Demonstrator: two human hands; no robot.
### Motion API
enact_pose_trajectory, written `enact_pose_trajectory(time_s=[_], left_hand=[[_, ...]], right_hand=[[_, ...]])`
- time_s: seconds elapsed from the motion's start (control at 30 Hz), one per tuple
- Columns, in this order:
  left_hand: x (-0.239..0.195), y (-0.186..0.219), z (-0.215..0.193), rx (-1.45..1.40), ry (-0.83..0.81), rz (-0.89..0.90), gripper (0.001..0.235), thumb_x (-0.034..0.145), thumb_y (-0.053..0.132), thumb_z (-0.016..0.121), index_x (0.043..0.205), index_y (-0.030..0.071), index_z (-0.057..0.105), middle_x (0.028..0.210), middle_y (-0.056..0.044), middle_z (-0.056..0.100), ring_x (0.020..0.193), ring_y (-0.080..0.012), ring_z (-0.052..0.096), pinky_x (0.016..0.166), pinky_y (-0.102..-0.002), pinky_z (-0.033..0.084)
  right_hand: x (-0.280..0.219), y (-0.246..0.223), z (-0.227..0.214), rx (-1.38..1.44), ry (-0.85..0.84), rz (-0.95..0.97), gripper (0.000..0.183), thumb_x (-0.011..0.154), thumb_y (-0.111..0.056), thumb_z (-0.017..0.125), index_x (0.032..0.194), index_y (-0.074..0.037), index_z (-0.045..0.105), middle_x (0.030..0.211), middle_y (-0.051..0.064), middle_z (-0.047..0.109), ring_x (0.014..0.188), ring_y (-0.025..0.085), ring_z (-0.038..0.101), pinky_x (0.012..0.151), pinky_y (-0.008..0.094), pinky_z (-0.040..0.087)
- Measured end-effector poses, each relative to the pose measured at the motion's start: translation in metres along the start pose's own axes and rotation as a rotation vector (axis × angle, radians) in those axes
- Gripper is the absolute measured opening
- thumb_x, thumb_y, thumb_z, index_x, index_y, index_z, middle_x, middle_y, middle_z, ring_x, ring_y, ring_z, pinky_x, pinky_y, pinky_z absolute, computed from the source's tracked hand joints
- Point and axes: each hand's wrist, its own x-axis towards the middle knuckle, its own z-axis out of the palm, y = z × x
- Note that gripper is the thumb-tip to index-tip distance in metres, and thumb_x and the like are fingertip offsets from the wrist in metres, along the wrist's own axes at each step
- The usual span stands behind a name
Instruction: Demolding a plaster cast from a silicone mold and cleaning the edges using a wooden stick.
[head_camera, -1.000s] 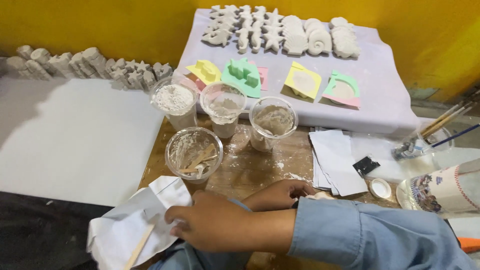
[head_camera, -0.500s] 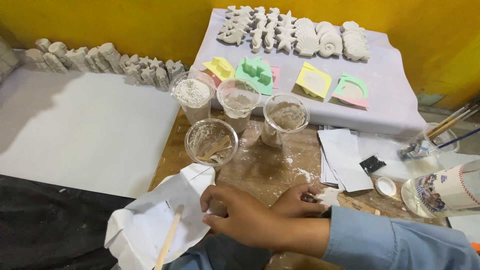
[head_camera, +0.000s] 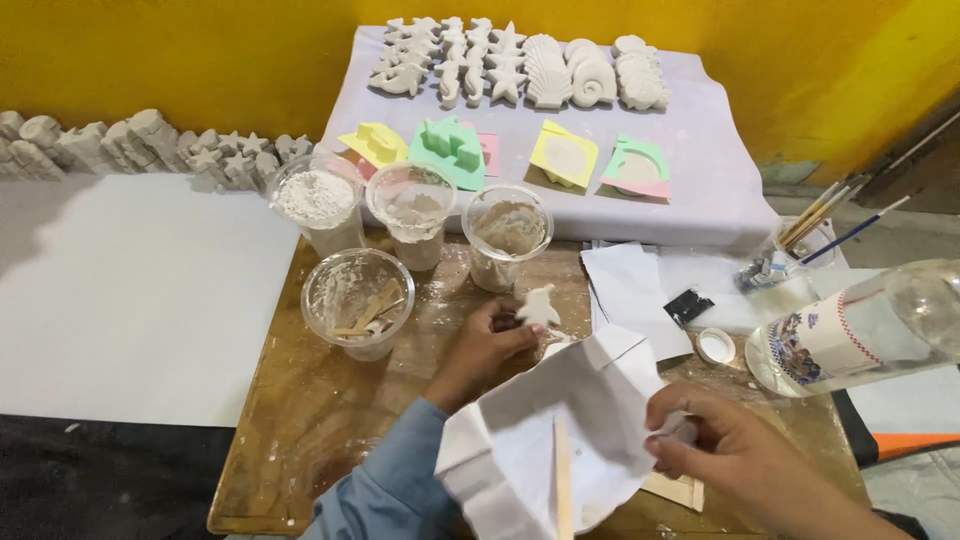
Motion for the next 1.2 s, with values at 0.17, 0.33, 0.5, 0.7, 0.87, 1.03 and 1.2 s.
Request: enact_pose_trajectory(time_s=[0.17, 0.33, 0.5, 0.7, 0.87, 1.03, 1.2], left_hand=[[-0.023, 0.038, 0.009, -0.026, 0.143, 0.078, 0.043, 0.083, 0.007, 0.074, 0.125, 0.004, 0.064, 0.104, -0.01, 0.067, 0.085, -0.0183, 0.062, 0.07, -0.028, 0.053], [-0.022, 0.037, 0.0, 0.362, 0.133, 0.197, 0.033, 0.081, 0.016, 0.077, 0.111, 0.008, 0.068, 0.103, -0.005, 0.072, 0.094, -0.0159, 0.066, 0.083, -0.028, 0.053], [-0.014, 0.022, -0.015, 0.228, -0.209, 0.15, 0.039, 0.077, 0.015, 0.081, 0.112, 0.006, 0.068, 0.096, -0.007, 0.07, 0.087, -0.0161, 0.064, 0.074, -0.031, 0.059], [-0.012, 0.017, -0.018, 0.034, -0.359, 0.068, 0.07, 0.071, 0.017, 0.082, 0.135, -0.004, 0.061, 0.119, -0.018, 0.072, 0.106, -0.0268, 0.069, 0.088, -0.04, 0.064], [-0.014, 0.017, -0.021, -0.001, -0.384, 0.116, 0.069, 0.074, 0.02, 0.081, 0.136, -0.002, 0.061, 0.119, -0.017, 0.071, 0.106, -0.0266, 0.068, 0.089, -0.041, 0.063], [-0.016, 0.014, -0.024, -0.097, -0.5, 0.178, 0.071, 0.077, 0.026, 0.083, 0.136, -0.004, 0.059, 0.12, -0.016, 0.07, 0.105, -0.0251, 0.068, 0.088, -0.039, 0.062], [-0.009, 0.004, -0.022, -0.181, -0.482, 0.245, 0.075, 0.073, 0.025, 0.086, 0.134, -0.008, 0.059, 0.103, -0.028, 0.07, 0.085, -0.0379, 0.077, 0.074, -0.042, 0.066]], right_hand=[[0.019, 0.029, -0.029, 0.002, 0.102, -0.03, 0.014, 0.088, -0.006, 0.08, 0.101, -0.004, 0.077, 0.078, 0.017, 0.068, 0.072, 0.027, 0.069, 0.075, 0.036, 0.055], [0.01, -0.007, -0.007, -0.254, 0.111, 0.189, 0.019, 0.092, -0.028, 0.074, 0.11, -0.022, 0.076, 0.076, 0.013, 0.084, 0.083, 0.022, 0.078, 0.09, 0.033, 0.051], [0.015, 0.017, -0.016, -1.163, 0.567, -0.724, 0.054, 0.082, -0.044, 0.072, 0.135, -0.048, 0.062, 0.152, 0.023, 0.041, 0.112, 0.034, 0.063, 0.084, 0.049, 0.059], [0.045, 0.013, 0.008, -1.373, 0.366, -1.148, 0.076, 0.058, -0.003, 0.076, 0.119, -0.048, 0.065, 0.145, 0.005, 0.048, 0.124, 0.036, 0.048, 0.094, 0.052, 0.04], [0.081, 0.005, 0.034, -1.349, 0.063, -1.159, 0.032, 0.07, -0.02, 0.084, 0.095, -0.035, 0.071, 0.127, 0.01, 0.053, 0.116, 0.043, 0.052, 0.081, 0.055, 0.047], [0.072, -0.034, 0.015, -0.766, -0.04, -1.203, 0.021, 0.087, -0.016, 0.08, 0.108, -0.018, 0.079, 0.102, 0.003, 0.071, 0.093, 0.025, 0.06, 0.079, 0.037, 0.048], [0.055, -0.024, -0.007, -0.218, 0.224, -0.473, 0.017, 0.085, -0.024, 0.083, 0.093, -0.009, 0.085, 0.079, 0.007, 0.076, 0.08, 0.019, 0.065, 0.077, 0.038, 0.052]])
